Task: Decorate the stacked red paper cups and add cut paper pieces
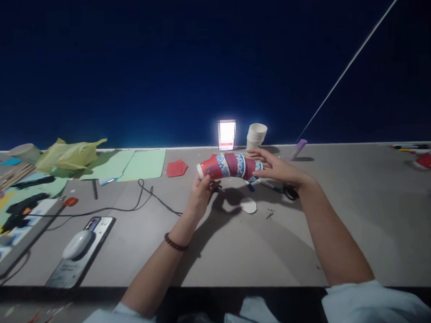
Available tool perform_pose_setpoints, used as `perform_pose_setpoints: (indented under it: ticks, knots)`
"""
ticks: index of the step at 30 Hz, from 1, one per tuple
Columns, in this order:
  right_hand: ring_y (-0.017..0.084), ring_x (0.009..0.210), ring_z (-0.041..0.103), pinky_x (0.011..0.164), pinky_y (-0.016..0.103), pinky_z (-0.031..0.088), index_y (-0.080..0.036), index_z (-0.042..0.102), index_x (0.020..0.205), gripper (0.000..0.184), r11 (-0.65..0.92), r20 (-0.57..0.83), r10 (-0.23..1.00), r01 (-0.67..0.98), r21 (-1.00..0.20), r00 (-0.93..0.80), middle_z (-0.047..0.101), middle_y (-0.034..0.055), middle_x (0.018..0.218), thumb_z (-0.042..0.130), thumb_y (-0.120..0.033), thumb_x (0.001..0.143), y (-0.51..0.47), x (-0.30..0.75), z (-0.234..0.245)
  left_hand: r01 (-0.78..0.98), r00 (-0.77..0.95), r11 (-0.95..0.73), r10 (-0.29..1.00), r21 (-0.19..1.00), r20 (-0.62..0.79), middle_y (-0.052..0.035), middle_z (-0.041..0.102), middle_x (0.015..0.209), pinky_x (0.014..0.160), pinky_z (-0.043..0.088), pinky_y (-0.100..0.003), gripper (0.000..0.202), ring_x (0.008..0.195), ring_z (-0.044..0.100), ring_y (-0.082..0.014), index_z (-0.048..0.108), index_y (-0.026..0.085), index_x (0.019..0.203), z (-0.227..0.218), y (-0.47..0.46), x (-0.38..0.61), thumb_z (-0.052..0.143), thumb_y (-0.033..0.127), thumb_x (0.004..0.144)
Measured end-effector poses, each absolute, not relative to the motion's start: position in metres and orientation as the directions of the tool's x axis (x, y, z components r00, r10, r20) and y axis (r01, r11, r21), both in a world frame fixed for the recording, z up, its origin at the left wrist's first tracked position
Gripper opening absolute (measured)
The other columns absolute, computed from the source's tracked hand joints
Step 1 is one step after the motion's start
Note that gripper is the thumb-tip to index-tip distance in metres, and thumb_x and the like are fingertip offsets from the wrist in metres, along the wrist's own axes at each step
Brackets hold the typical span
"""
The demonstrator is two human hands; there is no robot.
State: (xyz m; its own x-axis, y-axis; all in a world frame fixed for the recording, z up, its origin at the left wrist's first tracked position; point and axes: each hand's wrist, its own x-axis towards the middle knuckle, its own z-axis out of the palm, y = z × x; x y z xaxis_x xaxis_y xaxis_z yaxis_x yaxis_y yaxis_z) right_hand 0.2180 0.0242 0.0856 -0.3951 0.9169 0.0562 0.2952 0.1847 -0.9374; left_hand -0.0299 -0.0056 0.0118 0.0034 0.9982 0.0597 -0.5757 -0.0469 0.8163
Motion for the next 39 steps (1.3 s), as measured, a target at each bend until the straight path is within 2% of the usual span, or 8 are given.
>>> perform_pose_setpoints:
  ticks: [9,13,19,25,28,32,36,39]
  knots:
    - [0.026,0.127,0.057,0.110,0.051,0.043,-0.029,0.048,0.134,0.068,0.083,0.023,0.907,0.125,-0.989,-0.420,0.058,0.0104,0.138,0.077,-0.027,0.072,0.033,0.227,0.073,-0.598,0.007,-0.018,1.000,0.801,0.027,-0.0079,0.071,0.104,0.095,0.049,-0.044,0.053,0.097,0.068,-0.0234,0.061,0.022,0.112,0.002,0.003,-0.037,0.076,0.052,0.071]
    - [0.026,0.119,0.062,0.108,0.052,0.045,-0.029,0.048,0.134,0.069,0.044,0.002,0.910,0.092,-0.995,-0.414,0.061,0.0101,0.134,0.078,-0.025,0.071,0.036,0.226,0.066,-0.612,0.000,-0.020,1.000,0.791,0.025,-0.0081,0.072,0.102,0.095,0.050,-0.042,0.051,0.099,0.069,-0.0236,0.061,0.021,0.110,0.001,0.006,-0.040,0.077,0.050,0.071]
    - [0.026,0.118,0.062,0.098,0.045,0.054,-0.030,0.053,0.130,0.057,0.030,0.029,0.939,-0.003,-1.000,-0.343,0.058,0.0094,0.137,0.074,-0.036,0.076,0.041,0.219,0.056,-0.640,0.000,0.021,1.000,0.768,-0.027,-0.0059,0.074,0.096,0.094,0.052,-0.039,0.055,0.092,0.071,-0.0216,0.063,0.018,0.106,0.006,0.005,-0.040,0.084,0.046,0.063]
    - [0.019,0.096,0.069,0.093,0.038,0.056,-0.026,0.064,0.110,0.037,-0.050,-0.017,0.976,-0.147,-0.988,-0.215,0.072,0.0024,0.108,0.073,-0.031,0.074,0.044,0.204,0.055,-0.573,-0.037,-0.064,0.998,0.817,0.052,-0.0081,0.072,0.105,0.095,0.050,-0.039,0.059,0.099,0.069,-0.0238,0.061,0.020,0.109,0.012,0.010,-0.050,0.083,0.050,0.063]
    - [0.016,0.082,0.071,0.085,0.033,0.059,-0.025,0.065,0.102,0.024,-0.095,-0.082,0.995,-0.238,-0.967,-0.065,0.074,-0.0008,0.090,0.070,-0.028,0.078,0.048,0.199,0.052,-0.414,-0.089,-0.142,0.989,0.899,0.115,-0.0102,0.069,0.113,0.092,0.050,-0.038,0.054,0.102,0.068,-0.0230,0.059,0.021,0.115,0.009,0.017,-0.060,0.074,0.052,0.073]
    - [0.014,0.073,0.070,0.072,0.027,0.060,-0.022,0.063,0.091,0.010,-0.186,-0.202,0.978,-0.234,-0.954,0.049,0.073,-0.0005,0.079,0.066,-0.023,0.081,0.053,0.197,0.042,-0.055,-0.203,-0.181,0.965,0.982,0.166,-0.0082,0.069,0.103,0.088,0.050,-0.035,0.035,0.097,0.066,-0.0200,0.063,0.019,0.106,-0.003,0.026,-0.069,0.071,0.035,0.075]
    - [0.014,0.069,0.070,0.066,0.025,0.060,-0.022,0.062,0.092,0.009,-0.250,-0.255,0.967,-0.115,-0.961,0.030,0.073,0.0011,0.078,0.062,-0.029,0.086,0.054,0.192,0.028,0.147,-0.224,-0.190,0.950,0.971,0.220,-0.0082,0.067,0.098,0.078,0.052,-0.032,0.025,0.089,0.065,-0.0184,0.062,0.018,0.102,-0.012,0.029,-0.070,0.063,0.023,0.077]
    - [0.015,0.059,0.069,0.054,0.026,0.059,-0.020,0.059,0.095,0.019,-0.292,-0.293,0.956,-0.048,-0.955,0.013,0.072,0.0038,0.074,0.066,-0.034,0.084,0.054,0.183,0.017,0.314,-0.202,-0.284,0.912,0.906,0.356,-0.0064,0.065,0.093,0.068,0.049,-0.027,0.022,0.081,0.063,-0.0159,0.062,0.018,0.101,-0.010,0.025,-0.067,0.057,0.020,0.080]
